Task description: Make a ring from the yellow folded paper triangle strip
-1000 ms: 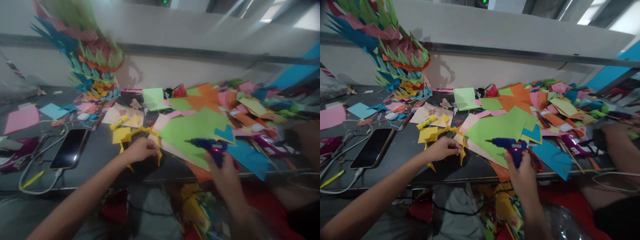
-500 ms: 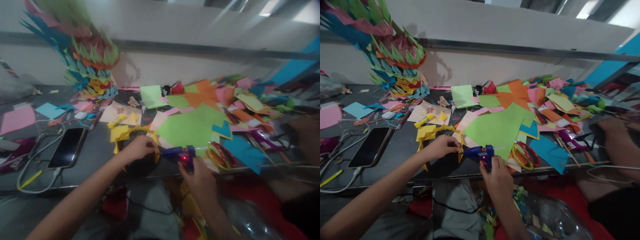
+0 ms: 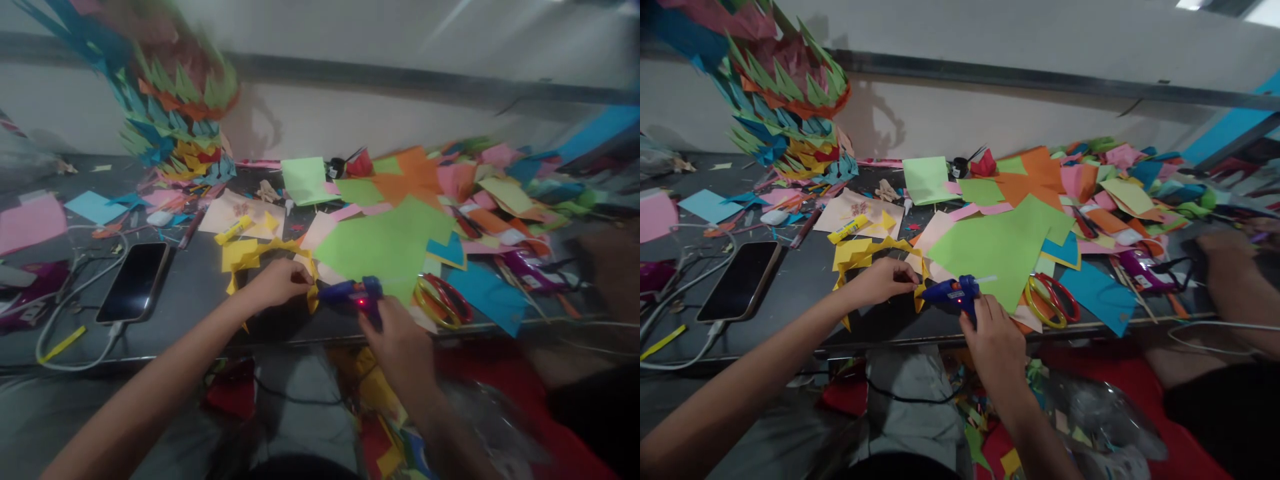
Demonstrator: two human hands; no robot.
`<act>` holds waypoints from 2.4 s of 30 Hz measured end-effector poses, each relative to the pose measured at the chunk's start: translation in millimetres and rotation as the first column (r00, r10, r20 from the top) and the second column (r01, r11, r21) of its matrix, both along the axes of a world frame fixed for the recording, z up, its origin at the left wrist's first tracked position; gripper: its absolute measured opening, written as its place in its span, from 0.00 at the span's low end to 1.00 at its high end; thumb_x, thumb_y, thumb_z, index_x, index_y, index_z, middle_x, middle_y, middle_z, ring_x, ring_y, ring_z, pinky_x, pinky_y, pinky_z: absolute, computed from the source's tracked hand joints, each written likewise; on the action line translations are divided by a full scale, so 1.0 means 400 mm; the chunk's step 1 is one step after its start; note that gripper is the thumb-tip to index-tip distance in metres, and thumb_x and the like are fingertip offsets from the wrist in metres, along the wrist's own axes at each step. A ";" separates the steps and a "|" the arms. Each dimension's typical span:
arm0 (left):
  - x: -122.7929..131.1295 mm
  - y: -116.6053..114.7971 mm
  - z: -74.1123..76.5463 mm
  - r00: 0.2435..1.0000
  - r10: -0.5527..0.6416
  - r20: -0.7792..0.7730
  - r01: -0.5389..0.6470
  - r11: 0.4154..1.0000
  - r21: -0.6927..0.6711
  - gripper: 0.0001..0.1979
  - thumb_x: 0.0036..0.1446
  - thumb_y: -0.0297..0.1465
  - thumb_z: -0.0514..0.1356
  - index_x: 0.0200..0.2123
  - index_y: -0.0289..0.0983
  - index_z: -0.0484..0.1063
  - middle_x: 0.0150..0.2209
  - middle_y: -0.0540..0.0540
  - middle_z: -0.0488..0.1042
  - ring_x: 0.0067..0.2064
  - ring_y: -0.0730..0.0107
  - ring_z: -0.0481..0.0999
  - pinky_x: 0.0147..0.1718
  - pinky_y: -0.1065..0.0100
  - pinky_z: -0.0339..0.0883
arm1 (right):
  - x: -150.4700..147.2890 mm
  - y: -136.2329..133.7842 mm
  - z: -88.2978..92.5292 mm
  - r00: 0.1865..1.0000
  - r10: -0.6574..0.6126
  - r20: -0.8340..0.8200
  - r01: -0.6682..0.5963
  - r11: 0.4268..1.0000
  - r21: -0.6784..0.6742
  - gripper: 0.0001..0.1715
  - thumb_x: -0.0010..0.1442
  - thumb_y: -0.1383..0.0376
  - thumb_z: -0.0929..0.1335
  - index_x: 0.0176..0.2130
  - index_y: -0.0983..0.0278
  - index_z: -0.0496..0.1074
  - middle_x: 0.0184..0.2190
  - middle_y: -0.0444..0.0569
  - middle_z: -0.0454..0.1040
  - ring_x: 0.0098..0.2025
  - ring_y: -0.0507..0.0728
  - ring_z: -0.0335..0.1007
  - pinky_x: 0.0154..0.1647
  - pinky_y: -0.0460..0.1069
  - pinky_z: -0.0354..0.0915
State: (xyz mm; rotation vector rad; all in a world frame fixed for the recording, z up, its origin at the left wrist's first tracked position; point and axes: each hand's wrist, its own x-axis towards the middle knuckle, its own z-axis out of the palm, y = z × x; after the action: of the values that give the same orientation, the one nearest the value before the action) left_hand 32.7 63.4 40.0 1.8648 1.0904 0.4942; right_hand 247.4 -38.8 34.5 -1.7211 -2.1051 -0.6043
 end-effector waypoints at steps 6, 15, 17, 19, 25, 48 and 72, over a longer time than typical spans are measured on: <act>0.005 -0.001 0.002 1.000 -0.009 -0.013 0.010 1.000 0.016 0.06 0.49 0.29 0.59 0.31 0.34 0.75 0.31 0.46 0.77 0.32 0.70 0.74 0.32 0.71 0.64 | 0.002 0.010 0.038 0.995 0.087 0.040 -0.086 0.996 -0.017 0.11 0.63 0.66 0.58 0.39 0.67 0.67 0.28 0.49 0.69 0.30 0.56 0.67 0.27 0.48 0.54; 0.004 0.002 0.005 1.000 -0.012 -0.017 0.012 0.999 0.031 0.05 0.49 0.27 0.59 0.31 0.34 0.75 0.30 0.47 0.77 0.32 0.70 0.74 0.33 0.71 0.64 | 0.009 0.025 0.062 0.978 0.180 0.107 -0.175 0.983 -0.052 0.13 0.64 0.66 0.56 0.40 0.66 0.67 0.29 0.49 0.71 0.30 0.55 0.67 0.28 0.48 0.58; 0.004 0.001 0.004 1.000 -0.013 -0.020 0.014 0.999 0.039 0.06 0.48 0.26 0.59 0.31 0.34 0.75 0.30 0.47 0.77 0.31 0.70 0.74 0.33 0.71 0.64 | 0.012 0.027 0.061 0.977 0.183 0.113 -0.179 0.983 -0.050 0.14 0.64 0.66 0.56 0.41 0.66 0.67 0.31 0.50 0.72 0.31 0.56 0.68 0.29 0.48 0.59; 0.004 0.000 0.003 1.000 -0.012 -0.023 0.013 0.999 0.045 0.06 0.48 0.26 0.59 0.31 0.35 0.76 0.30 0.47 0.78 0.31 0.70 0.74 0.32 0.71 0.64 | 0.016 0.028 0.058 0.976 0.185 0.112 -0.181 0.982 -0.046 0.14 0.64 0.66 0.56 0.43 0.67 0.66 0.32 0.52 0.72 0.32 0.57 0.69 0.30 0.49 0.60; 0.003 -0.001 0.002 1.000 -0.001 -0.025 0.002 0.999 0.049 0.06 0.48 0.27 0.59 0.31 0.35 0.76 0.30 0.48 0.77 0.30 0.70 0.74 0.32 0.71 0.65 | 0.025 0.028 0.053 0.979 0.181 0.095 -0.176 0.983 -0.057 0.14 0.64 0.67 0.56 0.42 0.67 0.67 0.31 0.52 0.72 0.32 0.57 0.69 0.29 0.49 0.61; 0.017 -0.009 0.012 1.000 0.010 -0.010 -0.010 1.000 0.020 0.06 0.47 0.27 0.59 0.30 0.35 0.75 0.29 0.47 0.77 0.30 0.70 0.74 0.30 0.72 0.64 | 0.043 0.025 0.102 0.964 0.216 0.157 -0.203 0.975 -0.094 0.16 0.65 0.67 0.56 0.45 0.68 0.68 0.33 0.52 0.72 0.32 0.56 0.68 0.31 0.49 0.60; 0.006 -0.002 -0.009 0.999 0.023 0.044 -0.023 1.000 -0.017 0.05 0.46 0.27 0.60 0.28 0.35 0.75 0.27 0.48 0.77 0.30 0.70 0.74 0.30 0.71 0.64 | 0.026 0.006 0.110 0.931 0.266 0.252 -0.252 0.964 -0.084 0.15 0.64 0.66 0.56 0.43 0.67 0.69 0.32 0.52 0.73 0.31 0.55 0.68 0.28 0.49 0.59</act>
State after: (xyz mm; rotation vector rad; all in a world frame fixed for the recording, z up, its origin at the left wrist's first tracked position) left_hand 35.2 62.5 36.3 1.8210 1.0844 0.5359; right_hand 257.8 -36.3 78.6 -1.4148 -2.4971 -0.7372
